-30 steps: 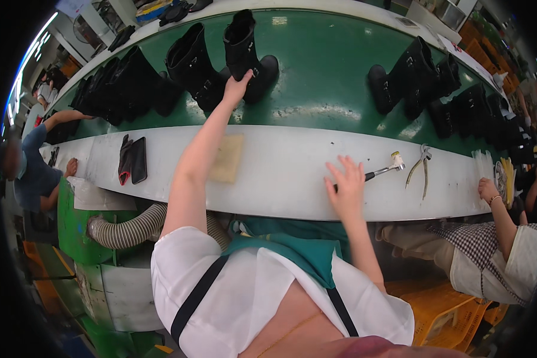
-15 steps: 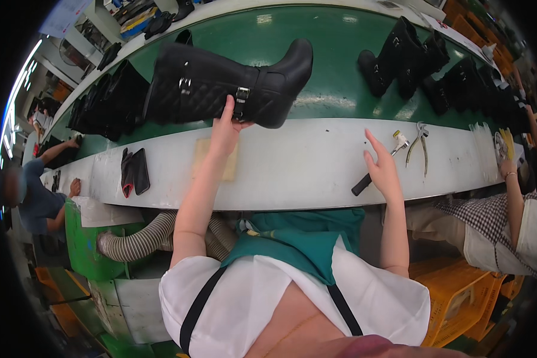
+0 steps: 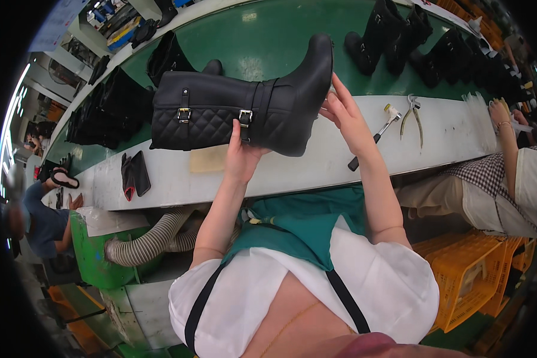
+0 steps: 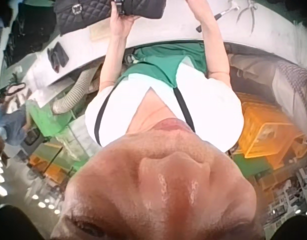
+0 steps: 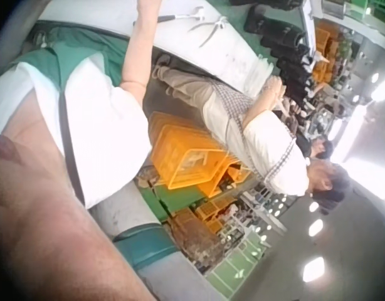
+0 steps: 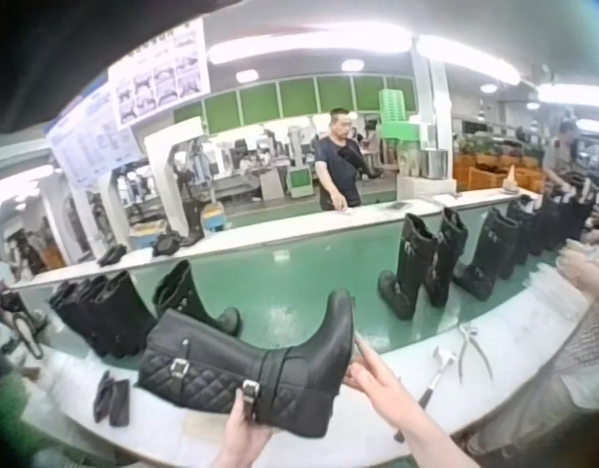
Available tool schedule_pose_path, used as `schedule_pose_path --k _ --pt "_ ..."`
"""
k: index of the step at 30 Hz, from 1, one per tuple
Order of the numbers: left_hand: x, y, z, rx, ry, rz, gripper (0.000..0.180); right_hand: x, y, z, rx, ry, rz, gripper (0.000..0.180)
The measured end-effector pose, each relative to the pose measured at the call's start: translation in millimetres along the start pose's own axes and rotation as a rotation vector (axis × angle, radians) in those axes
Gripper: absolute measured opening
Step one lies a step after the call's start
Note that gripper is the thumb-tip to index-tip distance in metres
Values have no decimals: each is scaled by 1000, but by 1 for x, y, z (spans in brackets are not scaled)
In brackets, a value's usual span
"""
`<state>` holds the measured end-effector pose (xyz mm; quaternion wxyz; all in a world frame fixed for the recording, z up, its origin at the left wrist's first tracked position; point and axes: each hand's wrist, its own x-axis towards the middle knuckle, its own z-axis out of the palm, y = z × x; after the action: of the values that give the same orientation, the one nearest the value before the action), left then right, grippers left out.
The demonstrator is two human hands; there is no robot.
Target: The person picks up black boots from a conveyor belt, inspects the soles, and uses a hammer to tap the bottom of the boots. The person handles the boots one at a time, rotating them to access different areas of the sole before placing them back on the line.
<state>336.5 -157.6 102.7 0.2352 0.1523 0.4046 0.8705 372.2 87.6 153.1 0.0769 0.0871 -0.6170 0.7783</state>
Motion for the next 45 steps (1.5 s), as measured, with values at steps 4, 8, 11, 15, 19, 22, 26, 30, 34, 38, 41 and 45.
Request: schedule_pose_path --k 4,8,11,15,19,22,26,30,34,38,41,45 --pt "-3 -3 8 -2 76 -42 63 -2 -1 -2 21 3 65 67" --pt "1 -11 19 -58 206 -23 59 3 11 -8 -4 14 116 63" --pt "2 -18 19 -47 260 14 57 4 21 -11 -66 -15 129 60" --pt "2 -32 14 -1 329 130 57 4 36 -11 -130 -45 121 61" --pt "-2 -41 3 49 396 224 56 10 47 -9 -178 -91 136 63" --pt "-4 -47 -12 61 467 271 55 18 51 -2 -268 -139 165 66" --pt "-8 -52 -22 36 548 310 54 34 65 3 -432 -231 175 67" --pt "-9 -57 -37 -27 537 301 55 52 74 11 -575 -305 198 65" --pt "-11 -59 -45 -38 540 292 56 59 85 18 -582 -352 217 65" --pt "-12 -54 -48 -122 518 266 55 63 91 29 -481 -353 267 65" --pt "-19 -51 -55 -233 484 260 53 54 86 43 -417 -402 234 68" --pt "-24 -46 -66 -386 451 307 49 34 53 65 -487 -423 97 71"
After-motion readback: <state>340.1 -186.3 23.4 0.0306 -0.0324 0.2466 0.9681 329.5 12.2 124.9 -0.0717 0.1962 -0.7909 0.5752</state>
